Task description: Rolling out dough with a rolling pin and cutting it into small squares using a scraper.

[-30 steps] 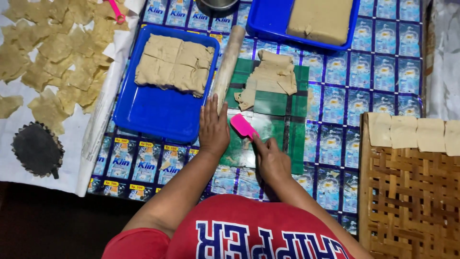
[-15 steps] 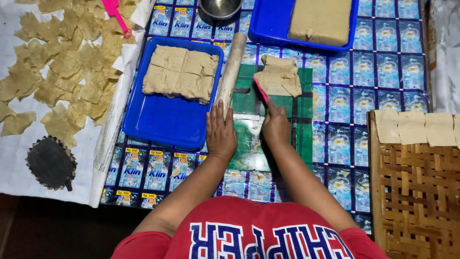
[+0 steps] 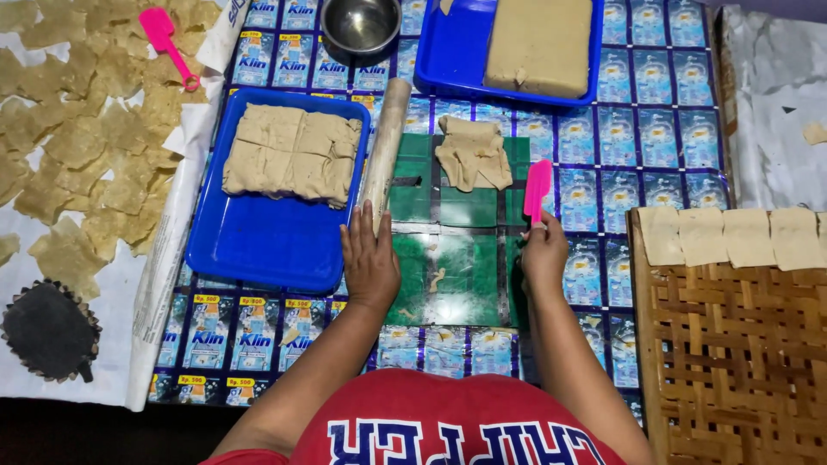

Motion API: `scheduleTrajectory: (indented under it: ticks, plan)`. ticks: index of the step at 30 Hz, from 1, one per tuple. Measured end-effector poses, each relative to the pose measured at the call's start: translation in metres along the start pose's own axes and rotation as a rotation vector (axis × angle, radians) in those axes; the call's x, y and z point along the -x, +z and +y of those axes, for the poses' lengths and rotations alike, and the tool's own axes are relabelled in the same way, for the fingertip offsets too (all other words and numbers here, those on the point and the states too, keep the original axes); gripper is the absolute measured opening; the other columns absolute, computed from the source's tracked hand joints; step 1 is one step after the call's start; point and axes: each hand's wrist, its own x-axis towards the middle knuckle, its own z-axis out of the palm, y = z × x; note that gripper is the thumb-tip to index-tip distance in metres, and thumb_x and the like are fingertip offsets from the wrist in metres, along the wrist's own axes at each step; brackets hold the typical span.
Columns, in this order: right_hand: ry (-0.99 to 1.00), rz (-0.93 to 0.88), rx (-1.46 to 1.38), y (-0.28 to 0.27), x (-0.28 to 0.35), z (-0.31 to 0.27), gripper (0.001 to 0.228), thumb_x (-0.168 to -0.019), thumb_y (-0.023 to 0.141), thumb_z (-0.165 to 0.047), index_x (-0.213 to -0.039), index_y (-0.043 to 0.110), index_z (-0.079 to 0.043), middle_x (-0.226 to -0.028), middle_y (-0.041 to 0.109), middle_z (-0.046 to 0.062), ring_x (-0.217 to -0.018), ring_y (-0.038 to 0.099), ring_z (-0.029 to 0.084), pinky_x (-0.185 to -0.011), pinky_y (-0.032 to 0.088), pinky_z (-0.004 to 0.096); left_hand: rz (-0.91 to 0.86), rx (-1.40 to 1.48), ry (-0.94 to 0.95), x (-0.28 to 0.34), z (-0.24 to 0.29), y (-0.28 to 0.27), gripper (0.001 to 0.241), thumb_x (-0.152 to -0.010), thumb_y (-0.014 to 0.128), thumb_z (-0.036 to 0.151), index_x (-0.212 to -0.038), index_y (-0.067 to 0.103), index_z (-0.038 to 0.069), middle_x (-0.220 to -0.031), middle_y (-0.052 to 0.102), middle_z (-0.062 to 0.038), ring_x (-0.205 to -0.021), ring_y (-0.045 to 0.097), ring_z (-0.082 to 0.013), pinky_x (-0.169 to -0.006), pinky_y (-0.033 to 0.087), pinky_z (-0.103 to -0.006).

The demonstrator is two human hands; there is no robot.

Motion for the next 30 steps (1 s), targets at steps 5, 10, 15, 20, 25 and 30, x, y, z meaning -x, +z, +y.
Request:
scheduleTrajectory:
  ticks: [5, 10, 15, 20, 25, 30]
  plan:
    - [-0.219, -0.105, 0.277, 0.037, -0.010, -0.007, 0.036, -0.101, 0.054, -0.012, -0.134, 0.070, -0.012, -0.089, 0.070, 0.018, -0.086, 0.070, 0.039, -0.076, 0.055, 0.051, 0.027, -0.028, 0.001, -0.001, 0.001, 0.000, 0.054, -0.095, 0.055, 0.010, -0.149, 0.051, 0.010, -0.163, 0.036, -0.022, -0.153, 0.031, -0.0405, -0.123, 0.019, -0.0594]
    - [-0.282, -0.343, 0.752, -0.005, -0.006, -0.053, 0.048, -0.103, 0.046, -0.020, -0.149, 0.058, -0.027, -0.114, 0.061, 0.015, -0.095, 0.068, 0.048, -0.083, 0.056, 0.065, 0.060, -0.088, 0.005, 0.000, 0.002, 0.001, 0.053, -0.094, 0.056, 0.011, -0.147, 0.053, 0.010, -0.161, 0.039, -0.023, -0.151, 0.035, -0.0399, -0.123, 0.021, -0.0584]
    - [-0.295, -0.099, 0.878, -0.095, 0.036, -0.073, 0.057, -0.098, 0.054, -0.001, -0.153, 0.055, -0.013, -0.112, 0.052, 0.015, -0.077, 0.068, 0.037, -0.064, 0.059, 0.052, 0.079, -0.126, -0.002, -0.021, 0.011, 0.010, 0.046, -0.092, 0.059, 0.009, -0.137, 0.058, 0.002, -0.153, 0.043, -0.034, -0.143, 0.045, -0.0470, -0.119, 0.032, -0.0580]
    - [-0.498, -0.002, 1.039, -0.111, 0.027, 0.016, 0.051, -0.091, 0.067, -0.016, -0.142, 0.065, -0.015, -0.114, 0.051, 0.010, -0.104, 0.059, 0.037, -0.078, 0.055, 0.049, 0.035, -0.248, -0.170, -0.090, 0.014, 0.040, 0.057, -0.089, 0.065, 0.014, -0.143, 0.049, 0.001, -0.125, 0.055, -0.021, -0.111, 0.055, -0.0356, -0.094, 0.043, -0.0468]
    - [-0.630, -0.063, 0.959, -0.101, 0.010, -0.054, 0.042, -0.094, 0.069, -0.027, -0.135, 0.069, -0.017, -0.133, 0.053, 0.012, -0.124, 0.058, 0.039, -0.094, 0.052, 0.052, 0.148, -0.306, -0.134, -0.095, 0.003, 0.034, 0.045, -0.088, 0.061, 0.010, -0.132, 0.060, 0.001, -0.095, 0.064, -0.012, -0.080, 0.065, -0.0299, -0.067, 0.049, -0.0433]
    - [-1.239, -0.076, 0.428, -0.086, 0.000, -0.196, 0.034, -0.107, 0.056, -0.018, -0.134, 0.065, -0.001, -0.138, 0.051, 0.022, -0.130, 0.053, 0.046, -0.111, 0.040, 0.056, -0.192, -0.048, -0.038, -0.086, 0.018, -0.085, 0.066, -0.077, 0.079, 0.023, -0.140, 0.059, 0.015, -0.112, 0.068, -0.007, -0.109, 0.065, -0.0294, -0.094, 0.047, -0.0428]
